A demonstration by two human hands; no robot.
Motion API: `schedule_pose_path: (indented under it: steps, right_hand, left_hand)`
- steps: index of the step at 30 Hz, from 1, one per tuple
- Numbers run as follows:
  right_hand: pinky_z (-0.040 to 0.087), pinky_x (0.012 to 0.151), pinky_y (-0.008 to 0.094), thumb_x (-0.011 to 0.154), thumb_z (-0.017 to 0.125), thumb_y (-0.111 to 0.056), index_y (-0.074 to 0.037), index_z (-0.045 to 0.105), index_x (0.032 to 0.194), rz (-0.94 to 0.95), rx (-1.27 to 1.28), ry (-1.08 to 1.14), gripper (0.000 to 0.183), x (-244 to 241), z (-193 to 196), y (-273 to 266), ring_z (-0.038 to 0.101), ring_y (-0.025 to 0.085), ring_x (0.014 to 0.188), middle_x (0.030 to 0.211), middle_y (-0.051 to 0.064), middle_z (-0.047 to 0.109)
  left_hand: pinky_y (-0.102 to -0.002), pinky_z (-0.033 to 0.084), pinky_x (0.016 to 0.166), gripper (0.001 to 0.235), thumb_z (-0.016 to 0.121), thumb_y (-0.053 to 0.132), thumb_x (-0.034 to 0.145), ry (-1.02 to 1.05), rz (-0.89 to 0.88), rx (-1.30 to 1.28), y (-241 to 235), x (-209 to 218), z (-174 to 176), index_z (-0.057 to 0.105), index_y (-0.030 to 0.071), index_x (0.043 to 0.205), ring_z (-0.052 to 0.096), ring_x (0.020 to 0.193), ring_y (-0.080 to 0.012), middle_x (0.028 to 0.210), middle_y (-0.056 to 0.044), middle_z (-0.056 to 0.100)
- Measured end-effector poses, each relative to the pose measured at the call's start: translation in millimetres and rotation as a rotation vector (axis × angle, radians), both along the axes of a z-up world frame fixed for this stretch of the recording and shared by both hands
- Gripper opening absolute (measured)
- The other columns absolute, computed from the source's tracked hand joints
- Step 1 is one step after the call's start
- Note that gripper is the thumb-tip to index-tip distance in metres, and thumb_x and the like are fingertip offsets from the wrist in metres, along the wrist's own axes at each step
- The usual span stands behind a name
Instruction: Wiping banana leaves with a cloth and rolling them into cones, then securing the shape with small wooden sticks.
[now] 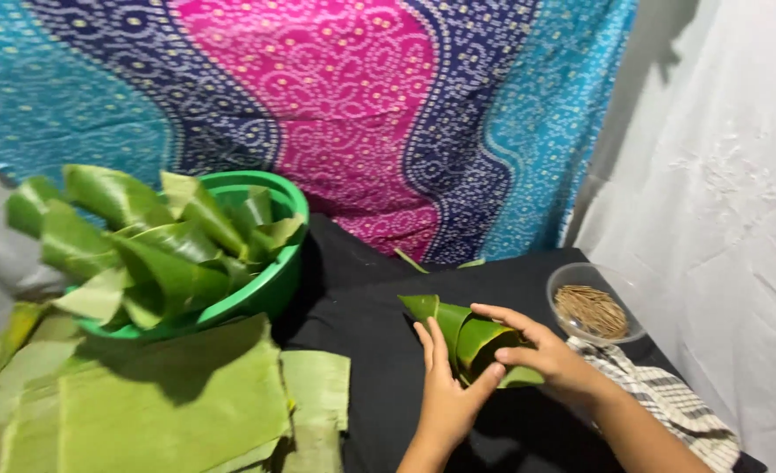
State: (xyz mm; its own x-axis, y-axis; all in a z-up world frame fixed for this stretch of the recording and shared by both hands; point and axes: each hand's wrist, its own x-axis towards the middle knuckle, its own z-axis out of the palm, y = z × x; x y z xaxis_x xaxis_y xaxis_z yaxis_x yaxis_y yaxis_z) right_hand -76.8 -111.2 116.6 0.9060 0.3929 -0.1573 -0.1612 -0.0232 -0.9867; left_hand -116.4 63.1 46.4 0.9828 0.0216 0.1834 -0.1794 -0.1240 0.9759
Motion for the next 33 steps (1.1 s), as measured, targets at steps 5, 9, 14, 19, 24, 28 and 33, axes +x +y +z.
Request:
schedule_pose_path:
  steps: [5, 9, 14, 19, 24, 28, 33]
  right_hand:
    - [0.045, 0.107, 0.044, 0.076, 0.057, -0.014, -0.012, 0.053, 0.153, 0.01, 0.035, 0.104, 0.077, -17.5, 48.1, 30.0, 0.063, 0.03, 0.131, 0.151, 0.014, 0.063]
    - [0.048, 0.106, 0.044, 0.086, 0.048, -0.009, -0.01, 0.053, 0.152, 0.008, 0.132, 0.033, 0.066, -26.7, 80.1, 68.0, 0.065, 0.031, 0.128, 0.149, 0.016, 0.065]
    - [0.054, 0.082, 0.046, 0.087, 0.049, -0.021, -0.011, 0.056, 0.149, 0.046, 0.326, 0.0, 0.063, -19.7, 136.1, 144.8, 0.066, 0.033, 0.104, 0.136, 0.021, 0.065]
    - [0.049, 0.044, 0.018, 0.09, 0.06, -0.034, -0.02, 0.062, 0.143, 0.101, 0.299, -0.176, 0.055, 17.4, 151.4, 220.7, 0.06, 0.014, 0.071, 0.122, 0.016, 0.065]
    - [0.061, 0.081, 0.06, 0.094, 0.06, -0.037, -0.022, 0.053, 0.149, 0.112, 0.282, -0.054, 0.058, 32.5, 160.3, 281.5, 0.067, 0.04, 0.113, 0.14, 0.022, 0.058]
    - [0.062, 0.081, 0.06, 0.096, 0.061, -0.038, -0.022, 0.051, 0.149, 0.102, 0.238, -0.022, 0.057, 54.9, 137.8, 311.7, 0.068, 0.042, 0.112, 0.137, 0.023, 0.06]
    - [0.06, 0.085, 0.063, 0.096, 0.058, -0.04, -0.021, 0.045, 0.155, 0.057, 0.204, 0.023, 0.063, 51.2, 131.0, 325.2, 0.061, 0.047, 0.122, 0.153, 0.023, 0.043]
  left_hand:
    - [-0.041, 0.055, 0.103, 0.094, 0.075, 0.016, 0.083, -0.028, -0.031, -0.038, 55.7, -28.7, 56.3, 0.02, 0.003, 0.158, 0.048, 0.143, -0.0381, 0.166, -0.031, -0.002]
    - [-0.035, 0.05, 0.103, 0.079, 0.073, 0.009, 0.086, -0.155, -0.039, -0.175, 100.2, -36.2, 92.8, 0.033, 0.0, 0.155, 0.046, 0.142, -0.0324, 0.169, -0.027, 0.005]
    - [-0.043, 0.043, 0.111, 0.072, 0.077, 0.032, 0.085, -0.17, 0.187, 0.128, 169.0, -37.0, 165.3, 0.051, 0.013, 0.149, 0.042, 0.147, -0.0345, 0.161, -0.021, 0.038]
    - [-0.042, 0.064, 0.084, 0.052, 0.075, 0.029, 0.09, -0.06, 0.293, -0.092, 229.4, -19.8, 210.9, 0.064, 0.016, 0.14, 0.065, 0.122, -0.0351, 0.147, -0.019, 0.059]
    - [-0.045, 0.067, 0.074, 0.041, 0.066, 0.027, 0.1, -0.063, 0.356, -0.204, 293.0, 25.2, 188.6, 0.065, 0.009, 0.137, 0.074, 0.1, -0.0282, 0.128, -0.016, 0.07]
    - [-0.048, 0.066, 0.074, 0.048, 0.066, 0.031, 0.1, 0.023, 0.361, -0.241, 306.1, 30.7, 184.8, 0.06, 0.008, 0.141, 0.076, 0.09, -0.0357, 0.129, -0.022, 0.068]
    - [-0.059, 0.053, 0.099, 0.072, 0.049, 0.038, 0.104, 0.184, 0.289, -0.137, 302.6, 23.6, 194.7, 0.021, 0.007, 0.162, 0.053, 0.134, -0.0481, 0.16, -0.037, 0.025]
